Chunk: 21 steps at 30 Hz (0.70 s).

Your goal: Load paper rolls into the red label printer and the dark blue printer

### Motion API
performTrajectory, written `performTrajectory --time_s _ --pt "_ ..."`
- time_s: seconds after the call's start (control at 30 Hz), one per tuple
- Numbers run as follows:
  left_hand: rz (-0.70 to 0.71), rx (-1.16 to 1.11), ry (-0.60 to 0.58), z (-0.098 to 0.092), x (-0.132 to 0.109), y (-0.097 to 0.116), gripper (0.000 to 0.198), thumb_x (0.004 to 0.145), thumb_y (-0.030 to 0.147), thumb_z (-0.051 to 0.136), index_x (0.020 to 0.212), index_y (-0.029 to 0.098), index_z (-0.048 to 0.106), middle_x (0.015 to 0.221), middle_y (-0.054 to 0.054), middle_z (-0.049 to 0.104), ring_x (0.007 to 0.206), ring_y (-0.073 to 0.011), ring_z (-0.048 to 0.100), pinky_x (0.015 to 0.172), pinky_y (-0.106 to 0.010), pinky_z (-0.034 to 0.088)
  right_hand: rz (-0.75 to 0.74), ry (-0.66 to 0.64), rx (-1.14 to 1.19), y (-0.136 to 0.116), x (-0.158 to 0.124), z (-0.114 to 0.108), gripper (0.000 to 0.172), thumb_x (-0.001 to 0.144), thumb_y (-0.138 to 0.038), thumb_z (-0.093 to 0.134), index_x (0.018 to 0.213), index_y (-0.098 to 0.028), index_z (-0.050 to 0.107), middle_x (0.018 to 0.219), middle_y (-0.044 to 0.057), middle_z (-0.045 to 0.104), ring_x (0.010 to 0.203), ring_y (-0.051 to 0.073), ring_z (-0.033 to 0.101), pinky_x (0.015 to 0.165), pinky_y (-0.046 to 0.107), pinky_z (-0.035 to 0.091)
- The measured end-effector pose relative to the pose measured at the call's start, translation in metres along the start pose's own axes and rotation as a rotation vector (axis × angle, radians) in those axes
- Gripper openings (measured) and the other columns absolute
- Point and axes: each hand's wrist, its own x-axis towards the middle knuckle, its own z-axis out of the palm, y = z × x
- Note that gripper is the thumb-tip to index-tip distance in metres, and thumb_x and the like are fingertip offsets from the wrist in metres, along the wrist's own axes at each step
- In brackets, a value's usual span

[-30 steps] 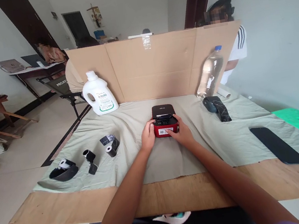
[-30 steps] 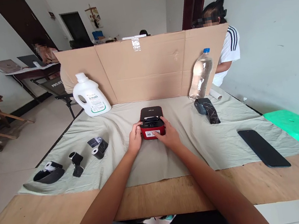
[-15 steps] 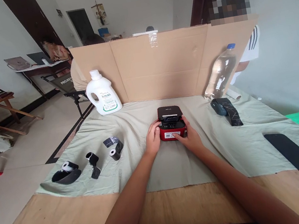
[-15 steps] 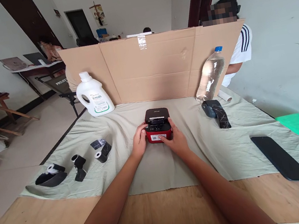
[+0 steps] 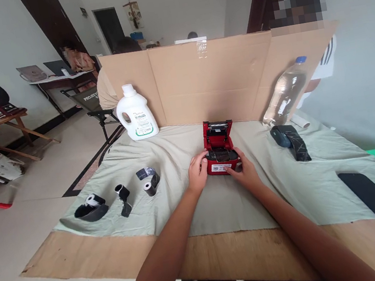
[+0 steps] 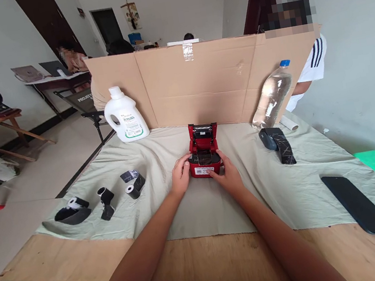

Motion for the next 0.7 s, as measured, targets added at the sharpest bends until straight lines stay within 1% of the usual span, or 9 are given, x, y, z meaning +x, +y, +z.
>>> performTrajectory --time_s 0.2,0.3,0.4,0.47,0.5,0.53,0.6,0.67,0.7 --pt "-0.039 -0.007 0.005 0.001 -0.002 0.001 0.038 0.105 0.036 0.040 0.132 0.023 0.062 0.133 -0.008 0.067 0.124 -0.0219 0.061 0.109 -0.041 0.049 -0.058 0.016 0.009 0.006 0.003 -0.001 0.083 0.079 -0.054 0.073 0.150 -0.024 0.042 0.133 0.012 0.061 0.090 0.023 0.064 0.082 0.041 0.056" --pt "-0.076 -0.073 0.013 0.003 -0.003 0.001 0.041 0.104 0.035 0.041 0.141 0.022 0.054 0.139 -0.009 0.064 0.129 -0.0221 0.060 0.112 -0.041 0.047 -0.104 0.032 0.064 0.009 0.002 0.000 0.073 0.085 -0.050 0.065 0.149 -0.025 0.043 0.135 0.013 0.058 0.096 0.024 0.063 0.080 0.040 0.057" --pt "-0.099 -0.141 0.010 0.003 -0.003 0.001 0.044 0.104 0.035 0.042 0.146 0.022 0.047 0.144 -0.010 0.061 0.134 -0.0221 0.057 0.117 -0.042 0.043 -0.162 0.106 0.146 0.006 0.003 -0.002 0.061 0.092 -0.048 0.054 0.148 -0.024 0.044 0.138 0.014 0.055 0.102 0.023 0.062 0.084 0.040 0.056" --pt "-0.114 -0.164 0.003 0.003 -0.003 0.002 0.045 0.104 0.035 0.042 0.147 0.021 0.045 0.144 -0.011 0.060 0.135 -0.0223 0.057 0.117 -0.042 0.042 -0.180 0.156 0.157 0.000 0.013 -0.007 0.051 0.095 -0.047 0.049 0.140 -0.023 0.053 0.136 0.014 0.056 0.105 0.024 0.062 0.085 0.039 0.055" --pt "-0.120 -0.175 0.001 0.002 -0.003 0.002 0.045 0.104 0.035 0.042 0.147 0.021 0.045 0.144 -0.011 0.060 0.135 -0.0224 0.057 0.118 -0.043 0.042 -0.183 0.150 0.146 -0.005 0.022 -0.011 0.044 0.096 -0.046 0.048 0.131 -0.022 0.061 0.132 0.014 0.059 0.106 0.024 0.062 0.085 0.038 0.055" --pt "-0.124 -0.186 -0.001 0.002 -0.002 0.003 0.045 0.104 0.036 0.042 0.146 0.021 0.046 0.144 -0.011 0.061 0.135 -0.0225 0.057 0.117 -0.043 0.042 -0.178 0.119 0.125 -0.009 0.034 -0.015 0.039 0.096 -0.046 0.048 0.119 -0.021 0.068 0.126 0.013 0.063 0.106 0.024 0.063 0.085 0.037 0.054" --pt "-0.131 -0.206 -0.004 0.001 -0.002 0.003 0.044 0.104 0.036 0.041 0.146 0.021 0.046 0.143 -0.011 0.061 0.135 -0.0226 0.056 0.117 -0.042 0.042 -0.146 -0.046 0.044 -0.020 0.063 -0.022 0.033 0.095 -0.043 0.050 0.096 -0.020 0.074 0.107 0.010 0.071 0.099 0.024 0.066 0.083 0.035 0.053" --pt "-0.138 -0.210 -0.005 0.001 -0.001 0.003 0.044 0.104 0.035 0.041 0.145 0.021 0.047 0.143 -0.011 0.062 0.135 -0.0224 0.056 0.116 -0.042 0.043 -0.089 -0.269 -0.108 -0.030 0.096 -0.026 0.025 0.090 -0.036 0.057 0.091 -0.019 0.076 0.094 0.008 0.075 0.091 0.024 0.068 0.081 0.035 0.052" --pt "-0.140 -0.206 -0.005 0.001 -0.001 0.002 0.043 0.104 0.034 0.041 0.145 0.021 0.047 0.143 -0.011 0.062 0.135 -0.0222 0.056 0.116 -0.042 0.043 -0.095 -0.363 -0.202 -0.036 0.112 -0.026 0.022 0.089 -0.030 0.058 0.092 -0.020 0.077 0.094 0.007 0.076 0.091 0.024 0.068 0.082 0.034 0.052"
